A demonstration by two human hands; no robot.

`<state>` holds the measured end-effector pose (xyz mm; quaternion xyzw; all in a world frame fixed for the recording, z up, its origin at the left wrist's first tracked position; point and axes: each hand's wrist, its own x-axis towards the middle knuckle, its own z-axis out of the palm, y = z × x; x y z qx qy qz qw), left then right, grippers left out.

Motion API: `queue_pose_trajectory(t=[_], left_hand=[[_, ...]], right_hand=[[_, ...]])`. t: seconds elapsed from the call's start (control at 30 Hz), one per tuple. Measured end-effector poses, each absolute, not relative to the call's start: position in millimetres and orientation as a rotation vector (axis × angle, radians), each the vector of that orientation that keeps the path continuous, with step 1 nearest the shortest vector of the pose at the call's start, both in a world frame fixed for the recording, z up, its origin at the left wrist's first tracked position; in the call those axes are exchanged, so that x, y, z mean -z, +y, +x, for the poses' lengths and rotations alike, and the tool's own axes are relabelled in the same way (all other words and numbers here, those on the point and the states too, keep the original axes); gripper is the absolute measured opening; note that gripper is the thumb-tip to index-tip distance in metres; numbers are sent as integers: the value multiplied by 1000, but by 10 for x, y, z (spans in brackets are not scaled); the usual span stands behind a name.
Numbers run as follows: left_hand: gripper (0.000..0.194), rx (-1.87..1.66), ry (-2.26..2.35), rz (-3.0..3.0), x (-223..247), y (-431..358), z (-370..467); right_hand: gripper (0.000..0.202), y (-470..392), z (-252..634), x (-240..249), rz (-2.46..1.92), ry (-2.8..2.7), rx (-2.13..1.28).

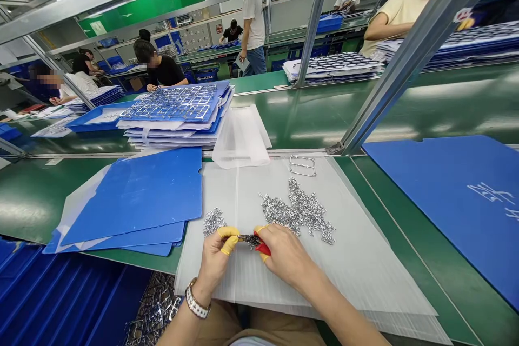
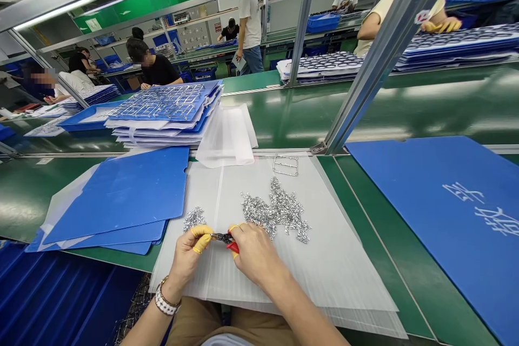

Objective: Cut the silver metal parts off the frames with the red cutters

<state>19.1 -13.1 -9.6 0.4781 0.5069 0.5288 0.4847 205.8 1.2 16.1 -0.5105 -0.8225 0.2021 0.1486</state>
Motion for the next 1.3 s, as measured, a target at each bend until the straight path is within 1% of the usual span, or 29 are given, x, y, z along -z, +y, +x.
queue_pose_trajectory(t=[0.13,0.37,0.47,0.67,0.7,0.77,0.87,0.97,1.1,1.13,1.23,1.27,1.3], left_hand=[[17,-1270,1176,1077,105,-113,225],[20,-1271,1153,942,115,-84,274],[21,-1257,1162,933,117,-80,286],[20,-1266,1194,917,82,-53,356],[20,-1264,1201,919,78,-48,374],[20,-1247,1214,943,77,-48,423],[16,-1195,1246,1071,79,-81,525],[9,-1118,1309,1310,72,-142,653],[9,-994,1414,1605,57,-218,751],[11,-957,1426,1660,59,-229,733],[25,-911,1486,1837,88,-235,516],[27,-919,1533,1906,103,-228,392],[23,-938,1591,1980,119,-218,251]], right_hand=[[28,26,2087,-119,-1462,-2325,-608],[21,56,2156,-93,-1491,-2108,-701],[23,33,2147,-121,-1365,-2046,-729],[40,-36,2011,-136,-1055,-1990,-741],[40,-41,1995,-128,-1021,-2004,-729],[34,-38,1990,-106,-1061,-1995,-706],[20,-13,2043,-60,-1290,-1851,-715],[21,18,2111,-10,-1395,-1802,-774],[23,53,2173,43,-1427,-1878,-831],[23,66,2190,51,-1441,-1898,-836],[22,122,2250,60,-1511,-2032,-810],[22,143,2265,59,-1539,-2090,-770],[21,162,2269,56,-1565,-2141,-710]])
